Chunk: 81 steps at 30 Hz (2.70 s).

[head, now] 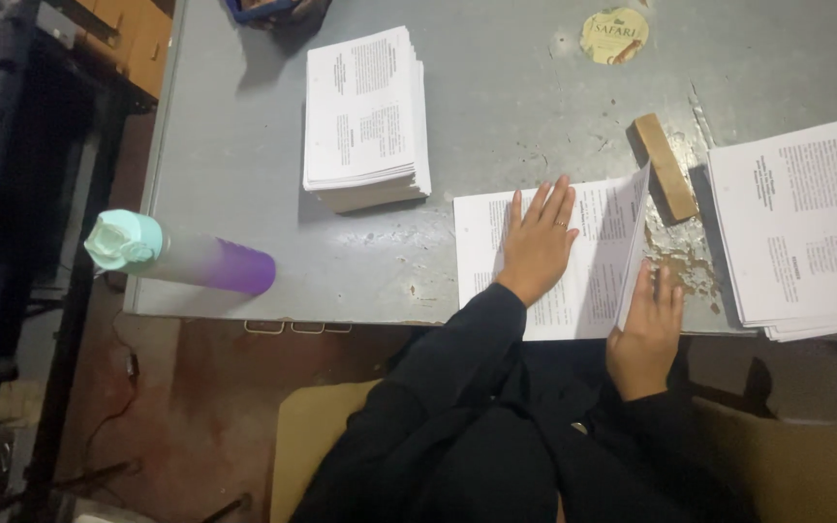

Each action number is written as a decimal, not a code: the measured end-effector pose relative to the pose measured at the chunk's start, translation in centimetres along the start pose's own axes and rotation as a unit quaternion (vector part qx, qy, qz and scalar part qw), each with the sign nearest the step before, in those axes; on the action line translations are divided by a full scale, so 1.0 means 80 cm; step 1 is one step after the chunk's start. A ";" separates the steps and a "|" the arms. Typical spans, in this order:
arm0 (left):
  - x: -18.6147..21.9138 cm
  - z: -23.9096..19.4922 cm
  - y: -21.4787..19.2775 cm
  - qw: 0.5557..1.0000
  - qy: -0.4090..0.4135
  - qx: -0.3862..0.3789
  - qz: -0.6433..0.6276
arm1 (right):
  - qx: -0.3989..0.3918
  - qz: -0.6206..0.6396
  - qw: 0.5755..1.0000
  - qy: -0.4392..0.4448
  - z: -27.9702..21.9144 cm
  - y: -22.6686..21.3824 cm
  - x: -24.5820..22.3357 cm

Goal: Folding printed paper sheets and using a wooden block to sharpen the creases

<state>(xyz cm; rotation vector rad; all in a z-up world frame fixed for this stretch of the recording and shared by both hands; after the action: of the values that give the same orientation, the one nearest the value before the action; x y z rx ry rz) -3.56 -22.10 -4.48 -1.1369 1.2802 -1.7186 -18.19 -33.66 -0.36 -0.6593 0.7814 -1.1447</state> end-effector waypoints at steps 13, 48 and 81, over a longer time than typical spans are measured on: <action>0.025 -0.225 -0.065 0.889 0.205 -0.173 -0.371 | -0.009 0.021 0.999 0.027 -0.013 0.006 0.009; -0.172 -0.146 0.002 0.794 -0.340 -0.011 -0.505 | -0.045 0.232 0.971 -0.047 -0.001 0.017 -0.087; -0.188 -0.156 -0.002 0.716 -0.404 0.014 -0.569 | -0.103 0.491 0.799 0.331 0.020 0.005 0.015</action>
<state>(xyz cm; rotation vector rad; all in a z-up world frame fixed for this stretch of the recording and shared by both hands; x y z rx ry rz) -9.59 -4.21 -9.45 -2.5703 -0.1403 -1.5096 -16.38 -34.60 -0.01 0.0728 1.6167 -0.2750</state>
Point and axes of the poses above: each hand's wrist, its own z-axis towards the middle knuckle, its own y-axis out of the palm, x = y × z, the point moved 8 cm from there along z, towards the middle knuckle, and after that the axes turned 6 degrees about -y, right-handed, at the moved point
